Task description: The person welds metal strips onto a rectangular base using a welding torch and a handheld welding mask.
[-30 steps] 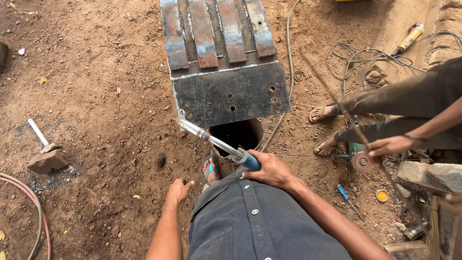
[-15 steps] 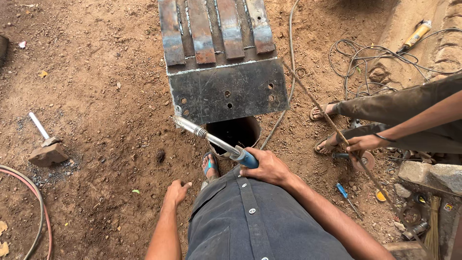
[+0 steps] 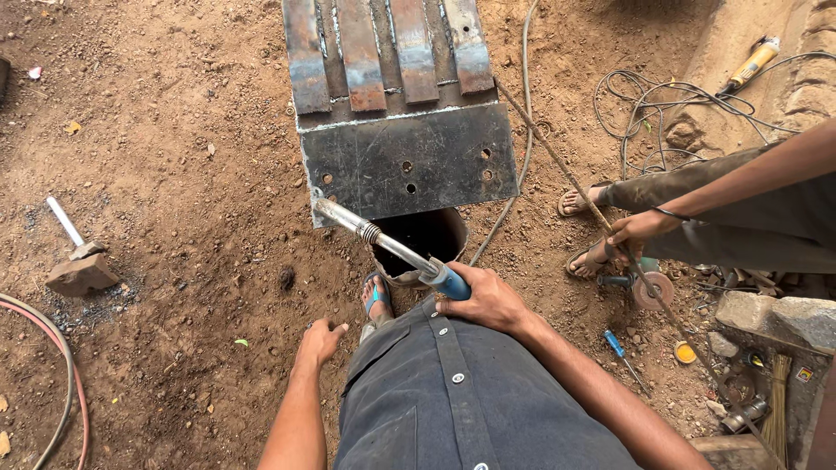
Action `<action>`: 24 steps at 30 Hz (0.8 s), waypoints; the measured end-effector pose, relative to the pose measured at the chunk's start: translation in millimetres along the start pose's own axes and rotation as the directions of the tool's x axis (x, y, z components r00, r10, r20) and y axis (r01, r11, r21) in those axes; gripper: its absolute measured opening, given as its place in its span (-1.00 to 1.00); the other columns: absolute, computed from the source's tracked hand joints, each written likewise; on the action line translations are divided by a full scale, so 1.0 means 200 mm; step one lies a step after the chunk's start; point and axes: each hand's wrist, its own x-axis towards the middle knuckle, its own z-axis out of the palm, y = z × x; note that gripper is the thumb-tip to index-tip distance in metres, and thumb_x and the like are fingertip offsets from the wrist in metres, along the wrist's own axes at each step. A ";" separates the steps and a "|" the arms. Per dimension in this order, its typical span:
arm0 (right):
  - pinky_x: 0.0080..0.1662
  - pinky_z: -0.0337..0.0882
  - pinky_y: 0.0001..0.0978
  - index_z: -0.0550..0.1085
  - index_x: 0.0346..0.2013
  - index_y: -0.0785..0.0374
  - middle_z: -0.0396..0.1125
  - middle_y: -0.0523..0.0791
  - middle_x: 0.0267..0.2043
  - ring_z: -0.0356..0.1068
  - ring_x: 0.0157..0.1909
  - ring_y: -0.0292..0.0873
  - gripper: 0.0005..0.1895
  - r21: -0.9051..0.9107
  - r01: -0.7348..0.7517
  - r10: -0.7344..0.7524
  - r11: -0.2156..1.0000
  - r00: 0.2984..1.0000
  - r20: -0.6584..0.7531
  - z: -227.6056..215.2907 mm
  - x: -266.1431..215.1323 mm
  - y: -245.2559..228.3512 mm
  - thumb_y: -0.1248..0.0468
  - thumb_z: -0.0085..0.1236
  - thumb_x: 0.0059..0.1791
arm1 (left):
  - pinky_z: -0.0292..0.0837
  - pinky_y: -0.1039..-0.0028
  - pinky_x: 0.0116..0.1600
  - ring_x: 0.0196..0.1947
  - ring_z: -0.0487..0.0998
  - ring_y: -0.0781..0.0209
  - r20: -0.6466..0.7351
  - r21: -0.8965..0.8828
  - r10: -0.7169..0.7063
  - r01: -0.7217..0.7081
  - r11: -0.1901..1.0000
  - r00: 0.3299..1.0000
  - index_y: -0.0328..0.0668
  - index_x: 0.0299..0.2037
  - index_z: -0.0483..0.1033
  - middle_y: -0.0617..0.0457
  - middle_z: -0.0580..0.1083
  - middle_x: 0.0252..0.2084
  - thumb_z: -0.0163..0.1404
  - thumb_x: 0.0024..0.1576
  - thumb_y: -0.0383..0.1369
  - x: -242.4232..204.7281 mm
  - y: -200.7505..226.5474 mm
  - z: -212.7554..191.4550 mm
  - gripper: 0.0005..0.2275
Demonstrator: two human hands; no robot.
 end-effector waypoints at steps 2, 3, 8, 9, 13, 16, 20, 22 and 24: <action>0.06 0.51 -0.10 0.47 0.14 0.14 0.55 -0.01 -0.09 0.57 -0.04 -0.06 -0.35 0.004 -0.018 0.018 1.000 1.000 0.005 0.00 0.00 0.01 0.01 0.38 -0.19 | 0.42 0.17 0.24 0.10 0.60 -0.09 0.001 -0.003 0.000 0.000 1.000 1.000 -0.25 0.10 0.59 -0.26 0.58 0.06 0.08 0.14 -0.07 0.00 0.01 0.00 -0.55; 0.06 0.51 -0.10 0.47 0.14 0.14 0.55 -0.01 -0.09 0.57 -0.04 -0.06 -0.35 0.004 -0.018 0.018 1.000 1.000 0.005 0.00 0.00 0.02 0.01 0.38 -0.19 | 0.42 0.17 0.24 0.10 0.60 -0.09 0.001 -0.003 0.000 0.000 1.000 1.000 -0.25 0.10 0.59 -0.26 0.58 0.06 0.08 0.14 -0.07 0.00 0.01 0.01 -0.55; 0.08 0.50 -0.08 0.48 0.14 0.10 0.55 -0.04 -0.07 0.56 -0.03 -0.07 -0.33 -0.021 -0.054 0.055 0.998 0.998 0.014 0.01 0.00 0.03 -0.04 0.39 -0.20 | 0.40 0.14 0.28 0.10 0.61 -0.05 0.023 -0.007 -0.035 0.035 0.999 0.999 -0.23 0.15 0.55 -0.23 0.57 0.11 0.06 0.18 -0.08 -0.01 0.03 0.01 -0.55; 0.08 0.50 -0.08 0.48 0.14 0.10 0.55 -0.04 -0.07 0.56 -0.03 -0.07 -0.33 -0.021 -0.054 0.055 0.998 0.998 0.014 0.01 0.00 0.03 -0.04 0.39 -0.20 | 0.40 0.14 0.28 0.10 0.61 -0.05 0.023 -0.007 -0.035 0.035 0.999 0.999 -0.23 0.15 0.55 -0.23 0.57 0.11 0.06 0.18 -0.08 -0.01 0.03 0.01 -0.55; 0.07 0.51 -0.07 0.49 0.13 0.11 0.55 -0.03 -0.09 0.57 -0.04 -0.06 -0.34 -0.003 -0.044 0.044 0.999 0.999 0.012 0.00 0.00 0.02 -0.03 0.39 -0.20 | 0.41 0.13 0.28 0.09 0.62 -0.04 0.036 -0.021 -0.053 0.054 0.998 0.998 -0.22 0.15 0.55 -0.22 0.57 0.10 0.06 0.19 -0.08 -0.04 0.05 0.00 -0.56; 0.07 0.50 -0.07 0.49 0.13 0.10 0.55 -0.03 -0.09 0.57 -0.04 -0.06 -0.35 -0.013 -0.051 0.051 0.999 0.999 0.013 0.00 0.00 0.02 -0.03 0.39 -0.20 | 0.41 0.14 0.28 0.09 0.63 -0.04 0.044 -0.033 -0.062 0.063 0.997 0.997 -0.20 0.14 0.56 -0.21 0.58 0.10 0.05 0.19 -0.08 -0.05 0.05 0.00 -0.57; 0.07 0.50 -0.08 0.50 0.11 0.09 0.55 -0.04 -0.09 0.57 -0.04 -0.07 -0.36 -0.018 -0.048 0.048 0.999 0.999 0.014 0.00 0.00 0.01 -0.02 0.39 -0.20 | 0.40 0.17 0.30 0.12 0.61 -0.04 0.036 -0.030 -0.026 0.027 0.999 0.999 -0.21 0.15 0.57 -0.21 0.57 0.11 0.07 0.18 -0.10 -0.03 0.04 0.01 -0.57; 0.07 0.50 -0.07 0.49 0.11 0.09 0.55 -0.04 -0.09 0.57 -0.03 -0.07 -0.36 -0.021 -0.052 0.053 0.998 0.999 0.013 0.00 0.01 0.01 -0.03 0.39 -0.20 | 0.39 0.18 0.31 0.13 0.61 -0.03 0.041 -0.039 -0.030 0.031 0.999 0.999 -0.20 0.16 0.56 -0.19 0.58 0.12 0.06 0.19 -0.10 -0.02 0.04 0.01 -0.57; 0.07 0.50 -0.07 0.49 0.12 0.09 0.55 -0.04 -0.08 0.56 -0.03 -0.07 -0.36 -0.023 -0.057 0.057 0.998 0.998 0.011 0.00 0.01 0.02 -0.03 0.39 -0.20 | 0.38 0.19 0.32 0.13 0.61 -0.02 0.047 -0.047 -0.033 0.035 0.998 0.998 -0.19 0.17 0.56 -0.18 0.58 0.12 0.05 0.19 -0.11 -0.02 0.04 0.01 -0.57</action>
